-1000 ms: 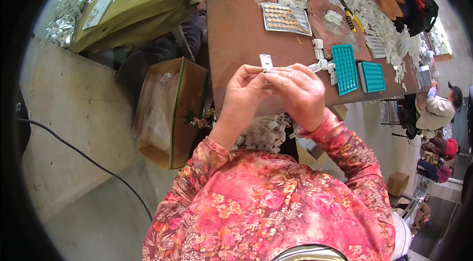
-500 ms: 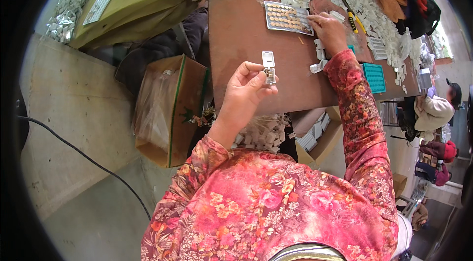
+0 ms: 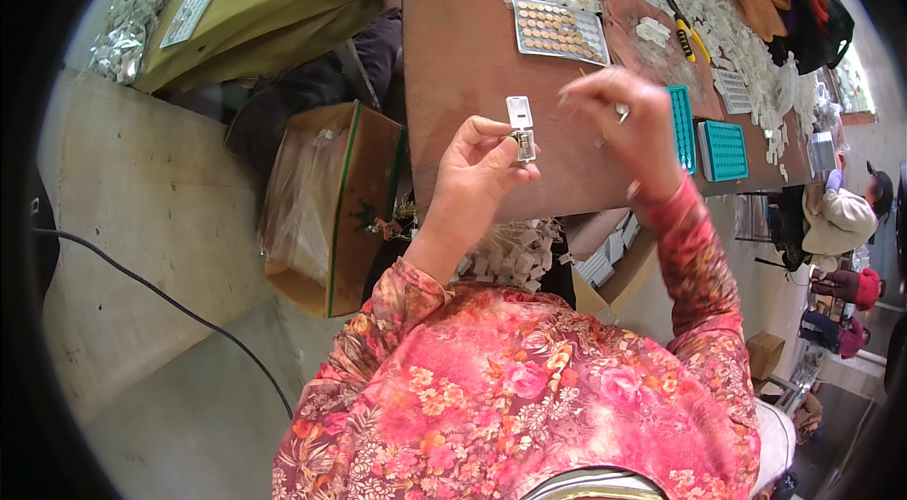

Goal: The person assembles small LED light units by inserting bulbs into white plastic housings and connecting them to a wire string. They repeatedly pick up housings and bulbs, insert the bulbs, and attach the units to the string, occasionally testing the lights.

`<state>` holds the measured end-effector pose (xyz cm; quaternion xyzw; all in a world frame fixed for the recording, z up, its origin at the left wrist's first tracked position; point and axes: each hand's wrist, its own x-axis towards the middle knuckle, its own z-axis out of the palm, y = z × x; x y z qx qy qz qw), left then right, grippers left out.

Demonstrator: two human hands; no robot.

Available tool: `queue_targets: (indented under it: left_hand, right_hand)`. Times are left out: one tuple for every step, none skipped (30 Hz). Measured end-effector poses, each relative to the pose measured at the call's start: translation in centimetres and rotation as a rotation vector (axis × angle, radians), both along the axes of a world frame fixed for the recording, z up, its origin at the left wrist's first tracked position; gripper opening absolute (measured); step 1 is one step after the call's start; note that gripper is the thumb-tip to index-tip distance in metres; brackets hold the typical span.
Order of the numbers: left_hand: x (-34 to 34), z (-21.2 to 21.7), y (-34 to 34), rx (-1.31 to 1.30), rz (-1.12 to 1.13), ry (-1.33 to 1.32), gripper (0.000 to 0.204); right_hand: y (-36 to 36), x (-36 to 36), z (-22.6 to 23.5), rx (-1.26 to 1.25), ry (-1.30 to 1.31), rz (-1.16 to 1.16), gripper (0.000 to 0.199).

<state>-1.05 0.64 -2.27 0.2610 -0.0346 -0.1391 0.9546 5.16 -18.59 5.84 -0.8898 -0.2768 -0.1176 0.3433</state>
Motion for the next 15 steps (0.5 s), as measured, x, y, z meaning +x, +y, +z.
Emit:
queue_targets:
  left_hand:
    - [0.0, 0.0, -0.1, 0.019, 0.011, 0.006, 0.01]
    - [-0.1, 0.1, -0.1, 0.043, 0.019, 0.012, 0.01]
    - [-0.2, 0.1, -0.2, 0.041, 0.019, 0.011, 0.009]
    - [-0.3, 0.2, -0.2, 0.043, 0.019, 0.006, 0.009]
    - [-0.3, 0.2, -0.1, 0.044, 0.02, 0.0, 0.008]
    - [-0.3, 0.3, -0.2, 0.072, 0.029, 0.005, 0.008]
    - [-0.3, 0.3, -0.4, 0.1, 0.038, 0.009, 0.009]
    - [-0.3, 0.4, -0.4, 0.126, 0.048, 0.012, 0.01]
    - [-0.4, 0.4, -0.5, 0.122, 0.05, 0.015, 0.009]
    - [-0.4, 0.5, -0.5, 0.119, 0.052, 0.017, 0.009]
    - [-0.4, 0.5, -0.5, 0.116, 0.054, 0.019, 0.009]
    - [-0.5, 0.6, -0.5, 0.126, 0.053, 0.014, 0.008]
    - [-0.5, 0.6, -0.4, 0.137, 0.053, 0.008, 0.008]
    - [-0.5, 0.6, -0.4, 0.149, 0.052, 0.004, 0.008]
    - [-0.5, 0.6, -0.3, 0.142, 0.05, 0.007, 0.008]
  right_hand:
    - [1.2, -1.7, -0.1, 0.031, -0.018, 0.013, 0.006]
    - [2.3, -2.7, -0.3, 0.076, -0.016, 0.009, 0.008]
    - [3.1, -3.4, -0.4, 0.116, -0.003, 0.011, 0.009]
    - [3.5, -3.7, -0.5, 0.127, -0.039, 0.001, 0.01]
    - [3.8, -3.9, -0.6, 0.133, -0.062, -0.004, 0.01]
    - [4.0, -4.2, -0.7, 0.145, -0.082, -0.024, 0.011]
    - [4.0, -4.3, -0.7, 0.12, -0.098, 0.002, 0.011]
    - [3.9, -4.2, -0.6, 0.103, -0.109, 0.013, 0.011]
    - [3.8, -4.3, -0.5, 0.095, -0.136, 0.036, 0.011]
    - [3.6, -4.2, -0.4, 0.098, -0.056, 0.039, 0.011]
    - [3.5, -4.0, -0.3, 0.111, 0.011, 0.054, 0.011]
    - [3.3, -3.9, -0.2, 0.134, 0.076, 0.074, 0.011]
    - [3.2, -3.8, -0.1, 0.166, 0.178, 0.078, 0.011]
    - [3.1, -3.8, -0.1, 0.208, 0.278, 0.088, 0.011]
    - [3.0, -3.7, -0.1, 0.258, 0.381, 0.097, 0.012]
